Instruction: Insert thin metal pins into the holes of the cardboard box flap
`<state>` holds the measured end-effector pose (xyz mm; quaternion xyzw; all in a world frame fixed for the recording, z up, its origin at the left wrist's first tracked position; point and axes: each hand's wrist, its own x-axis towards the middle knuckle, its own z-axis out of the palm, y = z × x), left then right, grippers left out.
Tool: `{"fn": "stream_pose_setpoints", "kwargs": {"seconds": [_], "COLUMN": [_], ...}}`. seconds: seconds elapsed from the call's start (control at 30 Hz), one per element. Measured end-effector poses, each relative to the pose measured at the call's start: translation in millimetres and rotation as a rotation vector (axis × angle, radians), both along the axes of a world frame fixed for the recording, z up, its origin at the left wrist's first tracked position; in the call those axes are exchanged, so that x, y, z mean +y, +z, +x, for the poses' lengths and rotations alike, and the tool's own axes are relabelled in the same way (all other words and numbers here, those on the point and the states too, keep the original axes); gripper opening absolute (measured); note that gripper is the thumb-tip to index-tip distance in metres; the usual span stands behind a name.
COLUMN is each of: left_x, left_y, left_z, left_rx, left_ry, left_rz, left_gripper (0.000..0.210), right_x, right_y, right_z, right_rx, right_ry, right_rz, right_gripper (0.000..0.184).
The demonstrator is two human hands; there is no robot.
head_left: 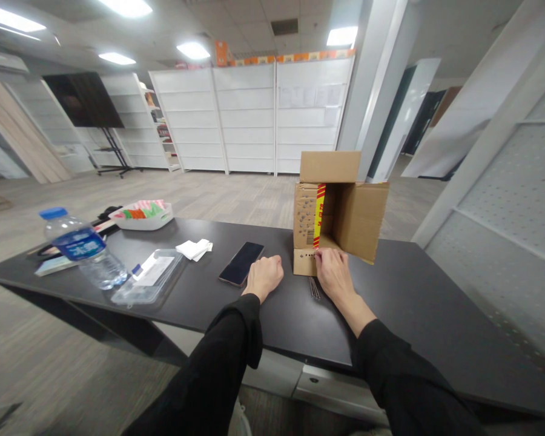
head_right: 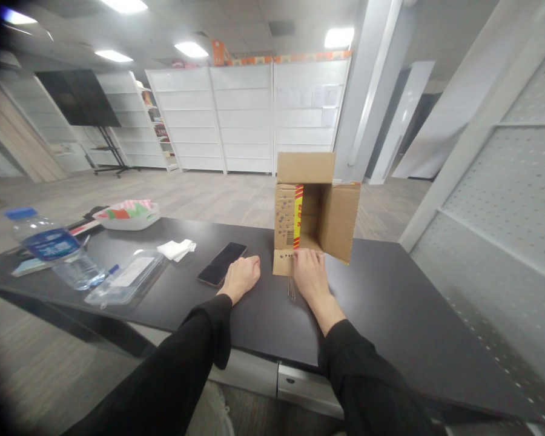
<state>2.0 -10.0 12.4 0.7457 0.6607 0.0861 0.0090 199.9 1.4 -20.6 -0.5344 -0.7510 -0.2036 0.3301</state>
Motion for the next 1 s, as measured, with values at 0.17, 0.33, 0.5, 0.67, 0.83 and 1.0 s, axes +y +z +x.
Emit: {"fn": "stream_pose_setpoints", "kwargs": {"seconds": [0.17, 0.33, 0.5, 0.67, 0.83, 1.0], "left_x": [0.8, 1.4, 1.0, 0.2, -1.4, -1.5], "left_y": [-1.9, -2.8, -1.8, 0.1, 2.8, 2.6], "left_z": [-0.6, -0.6, -0.4, 0.0, 1.3, 1.2], "left_rx": [0.004, 0.006, 0.0, -0.006, -0.018, -0.017], "left_ry": [-0.006, -0.01, -0.003, -0.004, 0.005, 0.008], "left_rz": [0.013, 0.005, 0.001, -0.004, -0.027, -0.016], "left_gripper": [0.037, 0.038, 0.037, 0.037, 0.038, 0.037], "right_x": [-0.2, -3.4, -3.2, -0.1, 1.3, 0.7], "right_y": [0.9, 3.9, 3.1, -0.2, -1.9, -0.8], "right_z": [1.1, 0.5, 2.2, 5.0, 5.3, 4.7], "right_rx": [0.009, 0.023, 0.041, 0.06, 0.066, 0.08], "right_ry": [0.053, 0.098, 0.139, 0.159, 0.157, 0.165], "right_rz": [0.009, -0.016, -0.054, -0.059, -0.049, -0.014], "right_gripper": [0.02, 0.019, 0.022, 0.024, 0.023, 0.021]}}
